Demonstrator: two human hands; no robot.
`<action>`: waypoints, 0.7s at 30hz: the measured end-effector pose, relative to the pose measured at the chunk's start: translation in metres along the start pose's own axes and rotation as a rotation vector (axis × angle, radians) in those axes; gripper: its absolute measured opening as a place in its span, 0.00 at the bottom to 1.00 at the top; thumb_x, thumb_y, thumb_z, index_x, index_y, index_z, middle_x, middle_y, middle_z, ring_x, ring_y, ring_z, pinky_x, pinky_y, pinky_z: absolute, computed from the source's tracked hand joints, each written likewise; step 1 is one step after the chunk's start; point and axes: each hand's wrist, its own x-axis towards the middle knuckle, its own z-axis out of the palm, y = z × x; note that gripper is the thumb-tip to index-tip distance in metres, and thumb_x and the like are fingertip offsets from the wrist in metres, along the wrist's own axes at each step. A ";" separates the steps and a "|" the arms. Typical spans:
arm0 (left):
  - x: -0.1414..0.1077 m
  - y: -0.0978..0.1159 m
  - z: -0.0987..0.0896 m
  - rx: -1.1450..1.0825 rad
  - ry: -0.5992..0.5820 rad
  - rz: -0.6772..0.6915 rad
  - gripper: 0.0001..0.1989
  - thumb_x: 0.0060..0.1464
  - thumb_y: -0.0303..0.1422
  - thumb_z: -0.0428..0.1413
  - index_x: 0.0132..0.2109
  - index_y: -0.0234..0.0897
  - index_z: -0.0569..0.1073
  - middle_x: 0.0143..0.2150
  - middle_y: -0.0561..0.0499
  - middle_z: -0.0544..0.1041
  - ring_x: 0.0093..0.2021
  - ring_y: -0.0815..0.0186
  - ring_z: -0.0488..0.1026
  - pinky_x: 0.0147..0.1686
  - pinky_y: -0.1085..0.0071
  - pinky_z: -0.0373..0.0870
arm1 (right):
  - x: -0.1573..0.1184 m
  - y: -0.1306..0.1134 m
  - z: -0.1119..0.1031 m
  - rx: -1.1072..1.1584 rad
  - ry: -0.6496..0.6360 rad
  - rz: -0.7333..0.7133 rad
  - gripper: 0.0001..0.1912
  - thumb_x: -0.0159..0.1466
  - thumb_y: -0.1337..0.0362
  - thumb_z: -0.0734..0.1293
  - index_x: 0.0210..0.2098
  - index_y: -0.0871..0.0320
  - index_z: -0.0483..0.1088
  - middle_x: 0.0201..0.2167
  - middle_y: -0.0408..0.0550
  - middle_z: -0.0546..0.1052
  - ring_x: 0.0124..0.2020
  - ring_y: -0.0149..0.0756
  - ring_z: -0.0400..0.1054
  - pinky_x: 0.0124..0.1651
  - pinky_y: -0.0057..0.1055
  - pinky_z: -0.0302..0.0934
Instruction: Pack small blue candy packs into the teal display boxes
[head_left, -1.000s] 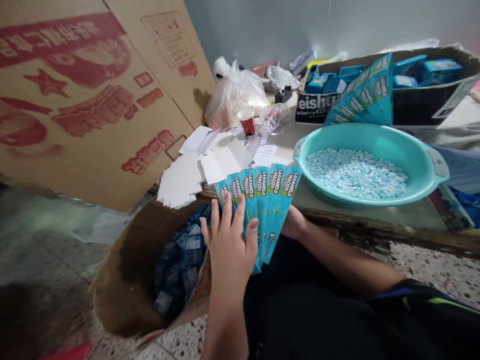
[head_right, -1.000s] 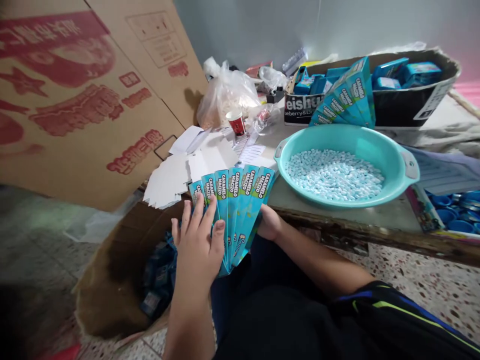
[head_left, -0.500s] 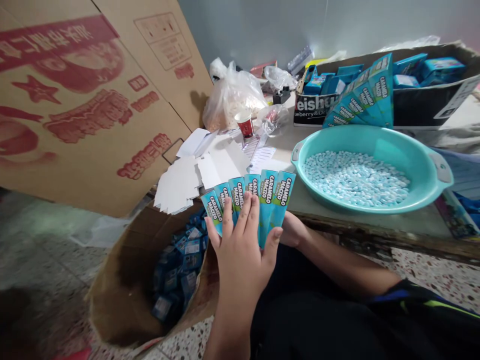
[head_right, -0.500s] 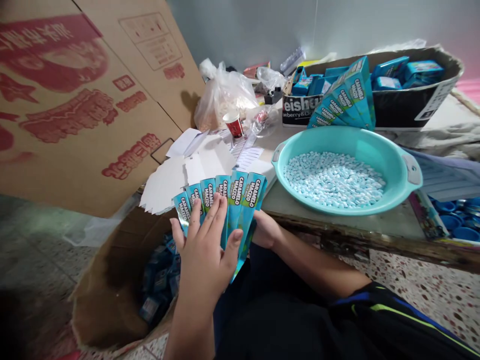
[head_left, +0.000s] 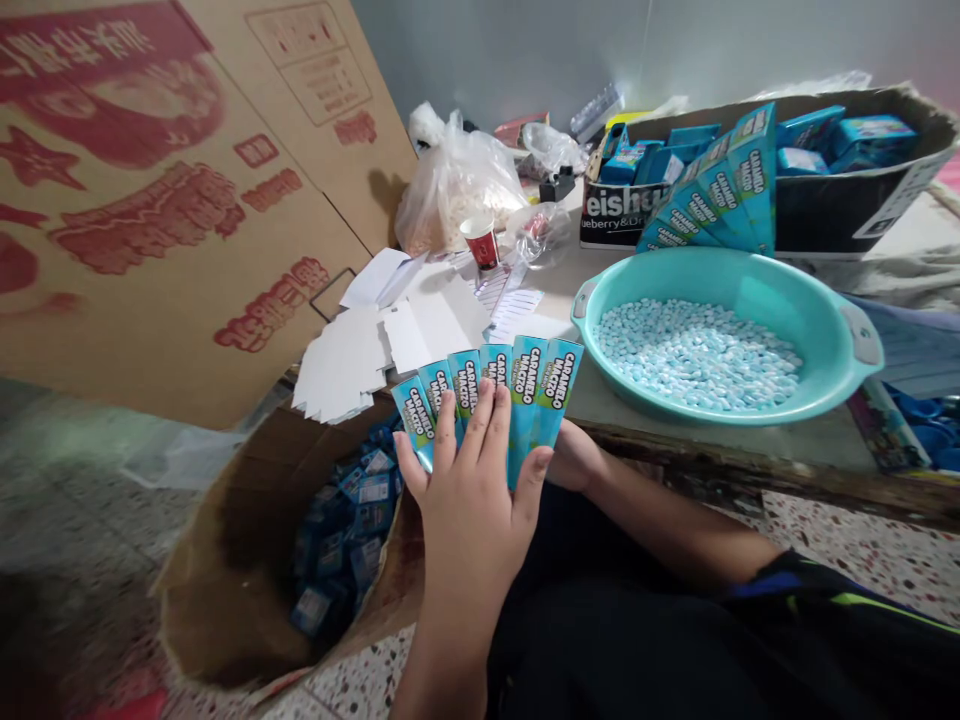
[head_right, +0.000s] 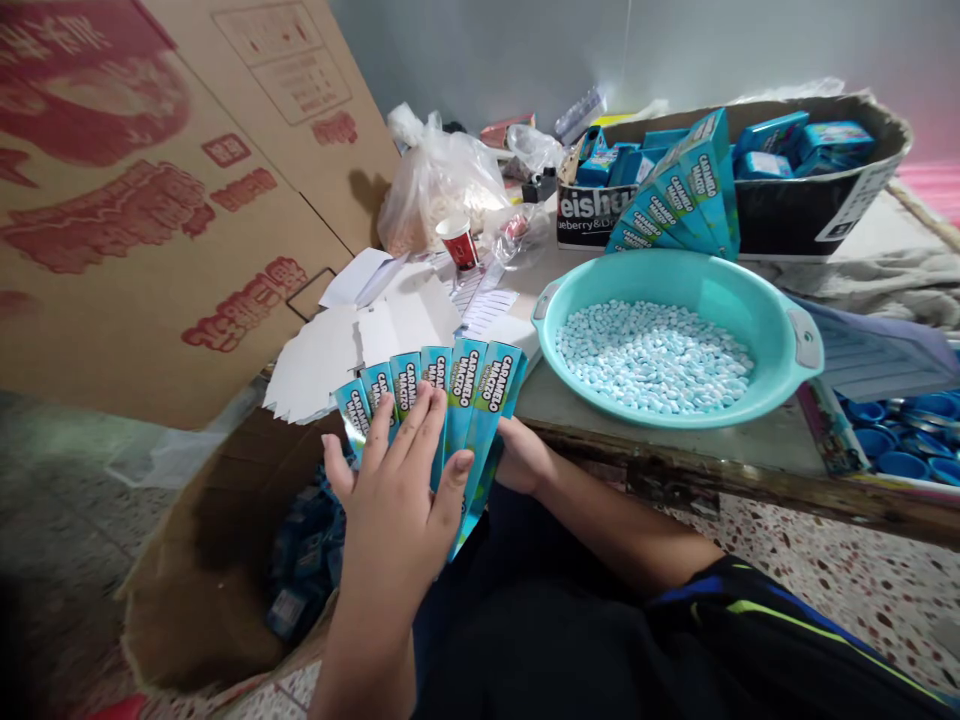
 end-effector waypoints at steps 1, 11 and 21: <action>0.000 0.001 0.000 0.012 -0.004 -0.006 0.30 0.68 0.52 0.48 0.72 0.50 0.63 0.70 0.47 0.69 0.74 0.41 0.56 0.71 0.30 0.25 | 0.000 0.000 -0.001 -0.003 0.000 0.004 0.22 0.63 0.50 0.69 0.51 0.56 0.75 0.52 0.52 0.81 0.62 0.48 0.70 0.70 0.49 0.56; 0.013 0.006 0.001 0.075 0.080 0.291 0.28 0.65 0.38 0.58 0.69 0.45 0.66 0.68 0.46 0.71 0.68 0.51 0.68 0.73 0.48 0.49 | 0.003 -0.001 0.020 -0.064 0.111 -0.165 0.27 0.57 0.50 0.75 0.54 0.51 0.73 0.53 0.48 0.80 0.64 0.50 0.68 0.70 0.50 0.59; 0.056 -0.034 0.018 -0.494 0.155 -0.320 0.29 0.63 0.44 0.58 0.67 0.39 0.68 0.64 0.38 0.73 0.65 0.49 0.70 0.65 0.48 0.67 | -0.010 -0.031 0.028 -0.532 0.161 -0.713 0.36 0.61 0.55 0.75 0.66 0.45 0.61 0.68 0.49 0.66 0.68 0.51 0.63 0.70 0.54 0.58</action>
